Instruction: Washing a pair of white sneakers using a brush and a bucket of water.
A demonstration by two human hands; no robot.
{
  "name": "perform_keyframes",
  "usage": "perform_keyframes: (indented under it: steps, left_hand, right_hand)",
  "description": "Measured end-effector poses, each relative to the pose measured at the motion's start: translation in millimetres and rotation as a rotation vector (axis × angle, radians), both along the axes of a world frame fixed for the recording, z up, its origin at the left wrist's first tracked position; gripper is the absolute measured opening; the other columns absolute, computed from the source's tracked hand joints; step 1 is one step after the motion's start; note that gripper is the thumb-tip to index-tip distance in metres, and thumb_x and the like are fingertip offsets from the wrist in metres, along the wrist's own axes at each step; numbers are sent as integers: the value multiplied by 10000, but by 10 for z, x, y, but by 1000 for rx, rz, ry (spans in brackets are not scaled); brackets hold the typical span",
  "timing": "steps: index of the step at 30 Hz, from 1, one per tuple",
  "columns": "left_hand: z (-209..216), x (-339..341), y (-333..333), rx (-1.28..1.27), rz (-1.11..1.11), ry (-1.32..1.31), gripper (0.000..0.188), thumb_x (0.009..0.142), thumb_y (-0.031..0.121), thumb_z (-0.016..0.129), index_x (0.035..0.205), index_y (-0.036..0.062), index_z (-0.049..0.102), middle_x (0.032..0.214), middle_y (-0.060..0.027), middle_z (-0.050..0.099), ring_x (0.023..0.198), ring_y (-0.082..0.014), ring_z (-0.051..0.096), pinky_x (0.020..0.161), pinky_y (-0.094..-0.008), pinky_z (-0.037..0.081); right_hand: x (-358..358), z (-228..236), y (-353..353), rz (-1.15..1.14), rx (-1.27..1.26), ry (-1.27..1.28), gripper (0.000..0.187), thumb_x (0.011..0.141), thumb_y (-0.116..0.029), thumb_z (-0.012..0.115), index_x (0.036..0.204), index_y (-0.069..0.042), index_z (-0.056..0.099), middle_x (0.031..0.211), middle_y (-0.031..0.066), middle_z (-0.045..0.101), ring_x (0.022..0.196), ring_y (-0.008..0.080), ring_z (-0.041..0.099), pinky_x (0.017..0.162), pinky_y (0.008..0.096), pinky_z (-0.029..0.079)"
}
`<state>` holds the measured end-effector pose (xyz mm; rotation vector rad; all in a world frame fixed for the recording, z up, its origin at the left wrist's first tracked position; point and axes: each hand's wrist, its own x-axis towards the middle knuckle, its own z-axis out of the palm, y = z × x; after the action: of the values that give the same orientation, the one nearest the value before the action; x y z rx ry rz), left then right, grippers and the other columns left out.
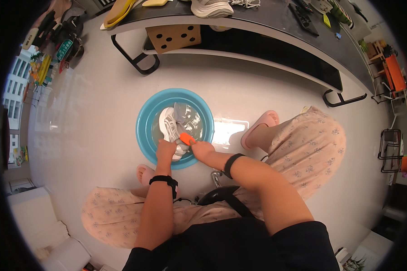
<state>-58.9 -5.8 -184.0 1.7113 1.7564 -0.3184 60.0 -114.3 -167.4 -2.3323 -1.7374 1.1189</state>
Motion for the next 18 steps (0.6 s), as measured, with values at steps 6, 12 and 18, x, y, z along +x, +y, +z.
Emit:
perform_keyframes:
  steps: [6,12,18]
  left_hand:
    - [-13,43,40,-5,6,-30,582,710,323,627,1100,-46,402,1092,-234,541,989,-357,561,843,-399,459]
    - [-100,27,3,6,-9,9,597,719,324,631,1108,-55,383,1115,-231,526,999,-353,554,845,-392,460]
    - [-132,78,30,-12,-71,-18,625,724,322,631,1145,-52,360,1126,-248,511,1001,-370,547,855,-395,454]
  right_hand:
    - [162,-117,383,-53,180,-202,241,846,-124,409,998,-18,563,895,158,636,842,292,631,677,404,518]
    - [-75,-5,80,48,-22,-79,327,831,-96,400,1141,-38,485,870,183,630,812,328,624,673,416,509]
    - [300,-22,240,88,-20,-261,268,847,-130,420,1054,-31,558,887,157,638,815,304,633,678,400,517]
